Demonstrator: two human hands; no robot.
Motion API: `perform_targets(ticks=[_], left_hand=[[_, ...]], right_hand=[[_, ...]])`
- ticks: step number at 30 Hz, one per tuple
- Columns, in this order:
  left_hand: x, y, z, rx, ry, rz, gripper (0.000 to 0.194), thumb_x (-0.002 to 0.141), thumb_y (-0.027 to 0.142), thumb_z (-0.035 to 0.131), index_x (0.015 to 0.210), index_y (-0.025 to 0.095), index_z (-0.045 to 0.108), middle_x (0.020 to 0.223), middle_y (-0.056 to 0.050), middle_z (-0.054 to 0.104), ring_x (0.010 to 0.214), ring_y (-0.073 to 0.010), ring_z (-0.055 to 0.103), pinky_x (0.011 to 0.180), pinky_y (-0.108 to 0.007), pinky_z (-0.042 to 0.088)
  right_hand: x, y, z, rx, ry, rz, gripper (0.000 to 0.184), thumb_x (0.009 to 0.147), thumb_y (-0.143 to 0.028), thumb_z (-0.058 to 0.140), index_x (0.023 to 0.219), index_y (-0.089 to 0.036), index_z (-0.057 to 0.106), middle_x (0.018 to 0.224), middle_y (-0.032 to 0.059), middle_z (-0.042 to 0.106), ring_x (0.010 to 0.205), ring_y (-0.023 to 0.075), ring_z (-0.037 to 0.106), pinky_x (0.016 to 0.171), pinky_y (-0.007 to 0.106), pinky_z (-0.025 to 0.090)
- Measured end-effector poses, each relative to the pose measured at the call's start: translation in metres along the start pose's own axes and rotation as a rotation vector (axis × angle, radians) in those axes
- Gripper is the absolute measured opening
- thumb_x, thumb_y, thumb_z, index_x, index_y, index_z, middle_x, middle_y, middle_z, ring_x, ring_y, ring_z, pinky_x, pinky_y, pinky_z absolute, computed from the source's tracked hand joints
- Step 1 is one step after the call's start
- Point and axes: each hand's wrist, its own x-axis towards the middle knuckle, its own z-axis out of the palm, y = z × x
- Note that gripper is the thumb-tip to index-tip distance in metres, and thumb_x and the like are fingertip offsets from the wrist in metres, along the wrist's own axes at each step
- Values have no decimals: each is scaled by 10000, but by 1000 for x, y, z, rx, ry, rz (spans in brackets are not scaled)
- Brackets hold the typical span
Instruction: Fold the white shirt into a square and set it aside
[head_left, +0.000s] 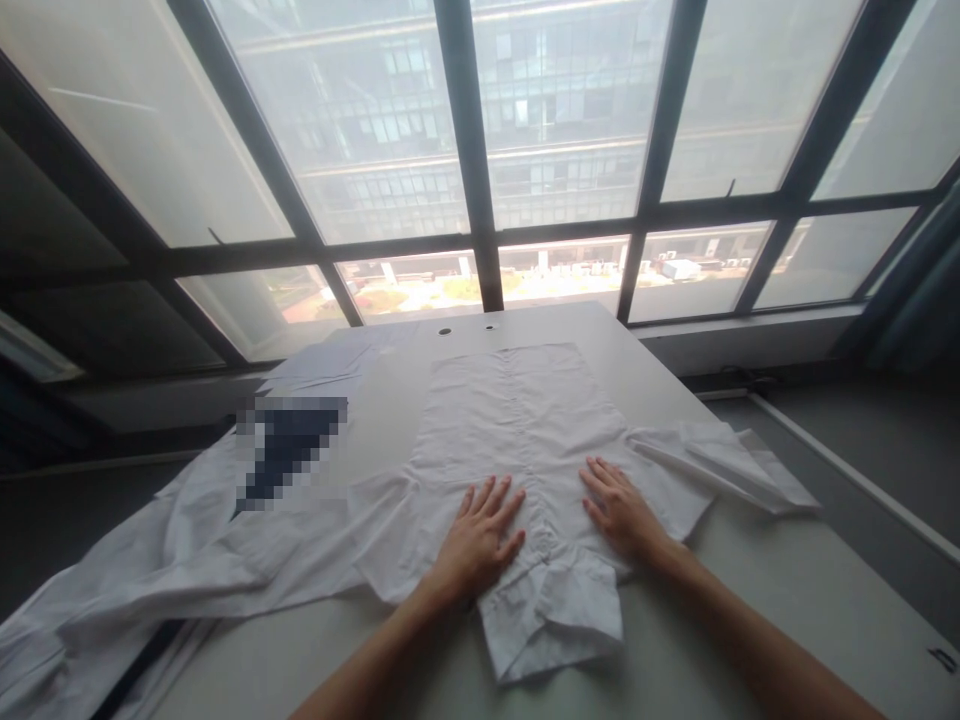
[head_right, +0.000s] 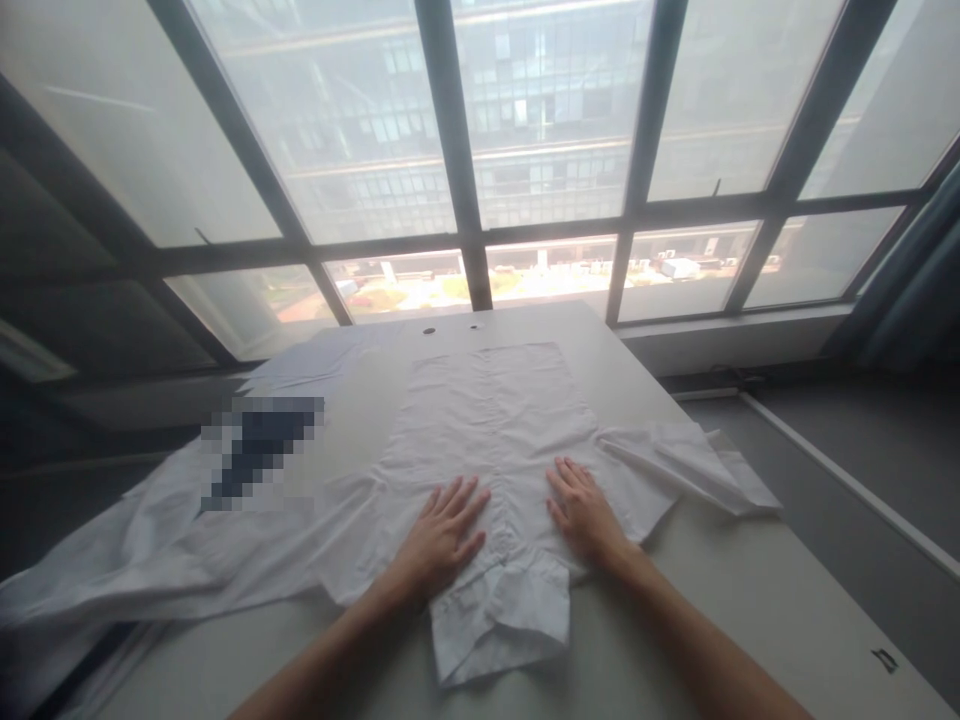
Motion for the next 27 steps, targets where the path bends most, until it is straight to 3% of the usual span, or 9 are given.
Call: perform_targets(ticks=[27], left_hand=[[0,3,-3,-27,-1,-20,590,1003,493,469,1561,335,367,1656,-20,263,1536,-298,188,1228,-556,177]], right_hand=[[0,0,1,-5,22,-18,493,975,-300,466,1444,-164,532,1582,143,405,1484,292,328,1217,510,268]])
